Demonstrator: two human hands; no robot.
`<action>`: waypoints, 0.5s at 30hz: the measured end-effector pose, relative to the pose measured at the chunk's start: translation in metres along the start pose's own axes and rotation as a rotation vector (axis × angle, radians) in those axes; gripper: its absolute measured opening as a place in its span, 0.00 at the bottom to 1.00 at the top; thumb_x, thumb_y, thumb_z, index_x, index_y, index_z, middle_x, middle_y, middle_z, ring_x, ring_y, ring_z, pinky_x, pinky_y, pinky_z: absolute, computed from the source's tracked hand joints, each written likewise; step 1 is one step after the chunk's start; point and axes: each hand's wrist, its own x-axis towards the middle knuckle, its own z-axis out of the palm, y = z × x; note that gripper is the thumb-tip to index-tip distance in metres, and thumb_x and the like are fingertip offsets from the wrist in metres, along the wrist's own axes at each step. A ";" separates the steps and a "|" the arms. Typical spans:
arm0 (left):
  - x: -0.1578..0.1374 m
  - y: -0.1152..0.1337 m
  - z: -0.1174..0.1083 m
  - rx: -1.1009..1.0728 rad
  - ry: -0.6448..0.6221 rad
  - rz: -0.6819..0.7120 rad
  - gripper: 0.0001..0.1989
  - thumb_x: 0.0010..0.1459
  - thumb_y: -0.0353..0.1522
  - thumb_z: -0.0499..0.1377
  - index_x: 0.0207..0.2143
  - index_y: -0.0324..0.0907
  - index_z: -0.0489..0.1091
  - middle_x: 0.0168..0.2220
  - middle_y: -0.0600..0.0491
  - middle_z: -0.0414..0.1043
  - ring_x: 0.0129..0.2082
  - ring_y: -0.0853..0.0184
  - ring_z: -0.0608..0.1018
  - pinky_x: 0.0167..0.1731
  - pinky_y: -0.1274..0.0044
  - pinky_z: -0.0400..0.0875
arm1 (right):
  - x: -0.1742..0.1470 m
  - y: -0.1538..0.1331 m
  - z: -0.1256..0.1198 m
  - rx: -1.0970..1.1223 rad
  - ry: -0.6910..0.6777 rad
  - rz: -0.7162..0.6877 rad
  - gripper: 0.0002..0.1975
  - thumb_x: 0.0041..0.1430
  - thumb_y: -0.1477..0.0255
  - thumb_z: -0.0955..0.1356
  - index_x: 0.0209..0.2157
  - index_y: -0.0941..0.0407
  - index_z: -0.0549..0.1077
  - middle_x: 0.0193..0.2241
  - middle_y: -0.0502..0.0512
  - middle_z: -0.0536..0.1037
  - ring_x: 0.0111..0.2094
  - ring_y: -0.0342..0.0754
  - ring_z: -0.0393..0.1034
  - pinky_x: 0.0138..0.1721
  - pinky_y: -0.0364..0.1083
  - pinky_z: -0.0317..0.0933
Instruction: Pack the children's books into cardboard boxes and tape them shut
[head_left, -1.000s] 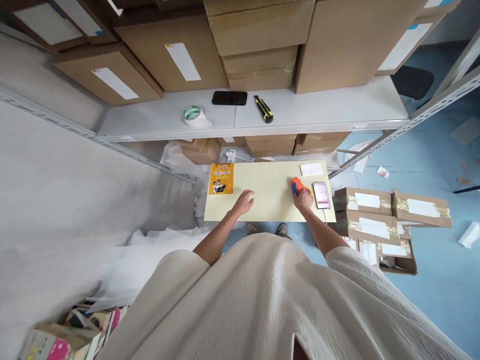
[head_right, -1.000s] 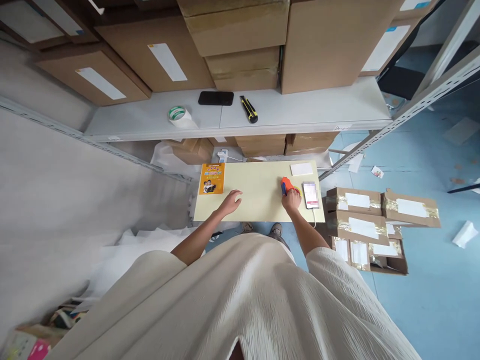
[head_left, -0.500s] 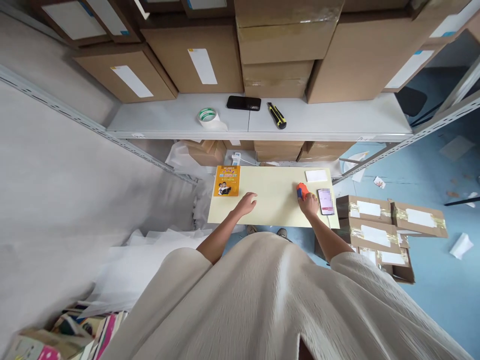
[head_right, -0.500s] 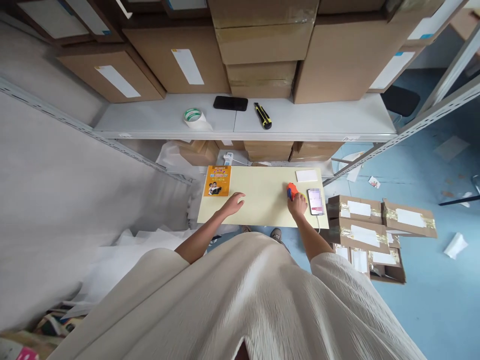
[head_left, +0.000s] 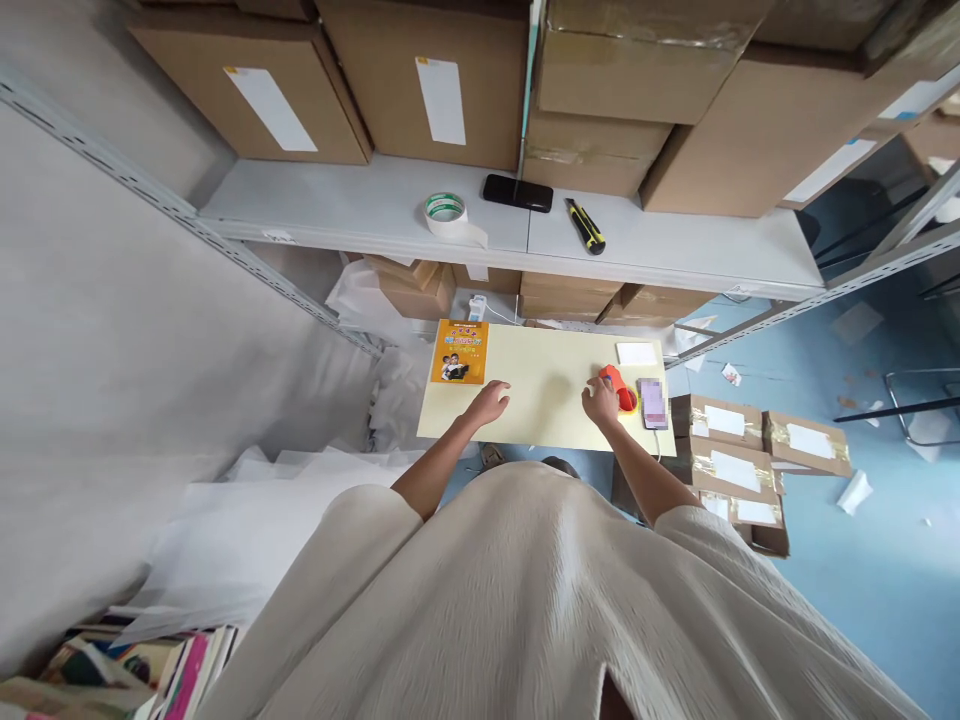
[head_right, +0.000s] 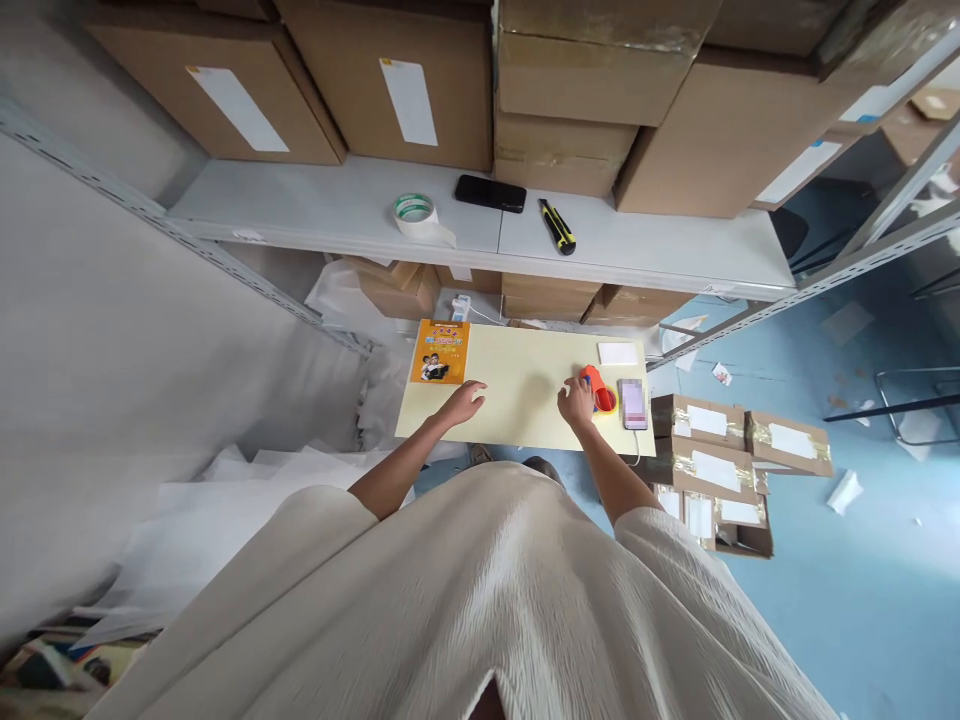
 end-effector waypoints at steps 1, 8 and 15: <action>-0.002 -0.001 0.000 -0.003 0.017 -0.007 0.21 0.72 0.29 0.57 0.63 0.41 0.77 0.69 0.40 0.76 0.71 0.54 0.77 0.76 0.62 0.69 | 0.002 -0.003 0.000 -0.002 -0.007 -0.026 0.22 0.74 0.69 0.62 0.61 0.57 0.79 0.64 0.72 0.78 0.64 0.68 0.72 0.66 0.64 0.66; -0.031 0.000 0.009 -0.042 0.148 -0.087 0.21 0.72 0.30 0.57 0.64 0.41 0.77 0.69 0.40 0.76 0.68 0.53 0.80 0.74 0.60 0.72 | 0.014 -0.011 -0.001 -0.053 -0.068 -0.185 0.20 0.74 0.70 0.64 0.59 0.56 0.81 0.61 0.69 0.80 0.62 0.64 0.74 0.64 0.59 0.67; -0.078 0.015 0.054 -0.072 0.271 -0.224 0.22 0.71 0.29 0.59 0.65 0.41 0.77 0.68 0.40 0.76 0.65 0.53 0.82 0.71 0.60 0.75 | 0.013 0.001 0.004 -0.088 -0.151 -0.365 0.18 0.73 0.73 0.64 0.57 0.56 0.82 0.61 0.68 0.81 0.61 0.63 0.75 0.63 0.58 0.67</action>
